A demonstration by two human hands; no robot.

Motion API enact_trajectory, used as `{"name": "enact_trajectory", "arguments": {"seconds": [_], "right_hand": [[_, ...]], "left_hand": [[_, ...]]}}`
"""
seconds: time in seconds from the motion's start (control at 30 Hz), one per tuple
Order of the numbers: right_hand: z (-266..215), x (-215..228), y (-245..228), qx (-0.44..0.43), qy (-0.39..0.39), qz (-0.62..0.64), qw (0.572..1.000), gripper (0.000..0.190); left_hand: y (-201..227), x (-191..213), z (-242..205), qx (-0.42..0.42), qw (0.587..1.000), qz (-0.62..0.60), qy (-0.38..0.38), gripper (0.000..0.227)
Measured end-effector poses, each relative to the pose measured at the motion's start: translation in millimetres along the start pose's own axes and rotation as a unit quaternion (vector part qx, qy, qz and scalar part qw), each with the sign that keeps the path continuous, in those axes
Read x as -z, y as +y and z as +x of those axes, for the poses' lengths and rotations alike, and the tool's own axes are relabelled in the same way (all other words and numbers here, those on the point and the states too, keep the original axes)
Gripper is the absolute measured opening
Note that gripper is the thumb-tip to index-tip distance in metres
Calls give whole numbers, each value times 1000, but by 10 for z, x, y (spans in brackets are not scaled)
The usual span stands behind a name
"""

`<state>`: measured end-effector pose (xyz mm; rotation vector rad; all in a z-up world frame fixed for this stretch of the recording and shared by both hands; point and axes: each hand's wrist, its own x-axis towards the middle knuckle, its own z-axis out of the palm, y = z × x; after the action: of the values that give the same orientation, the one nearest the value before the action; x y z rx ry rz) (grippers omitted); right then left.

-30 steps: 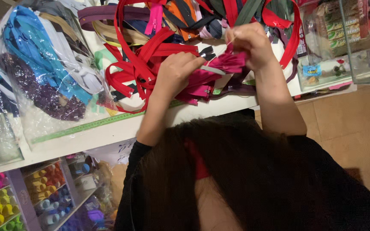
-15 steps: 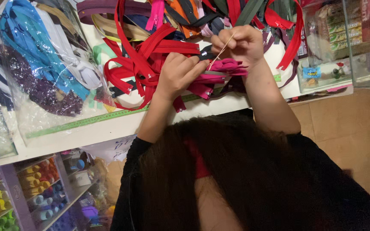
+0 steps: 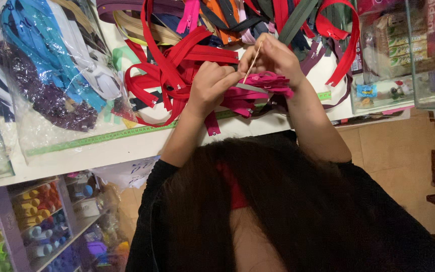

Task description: The person handles various colorful zippers on a counter, picking them up from piles, measuring them against a ruler fixed to the table, and placing some inside a plastic bag while sorting others into groups by color.

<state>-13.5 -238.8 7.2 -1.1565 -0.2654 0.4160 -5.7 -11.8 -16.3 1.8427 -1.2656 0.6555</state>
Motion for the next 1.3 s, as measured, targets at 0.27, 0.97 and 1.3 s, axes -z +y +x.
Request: {"name": "enact_trajectory", "arguments": {"seconds": [0.27, 0.97, 1.3], "right_hand": [[54, -204, 2, 52, 54, 157, 985, 29], [28, 274, 110, 106, 186, -255, 943, 54], [-240, 252, -529, -153, 115, -288, 938, 48]], "left_hand": [[20, -9, 18, -12, 999, 6, -42, 29], [22, 20, 32, 2, 998, 18, -62, 29], [96, 49, 107, -2, 997, 45, -57, 28]]}}
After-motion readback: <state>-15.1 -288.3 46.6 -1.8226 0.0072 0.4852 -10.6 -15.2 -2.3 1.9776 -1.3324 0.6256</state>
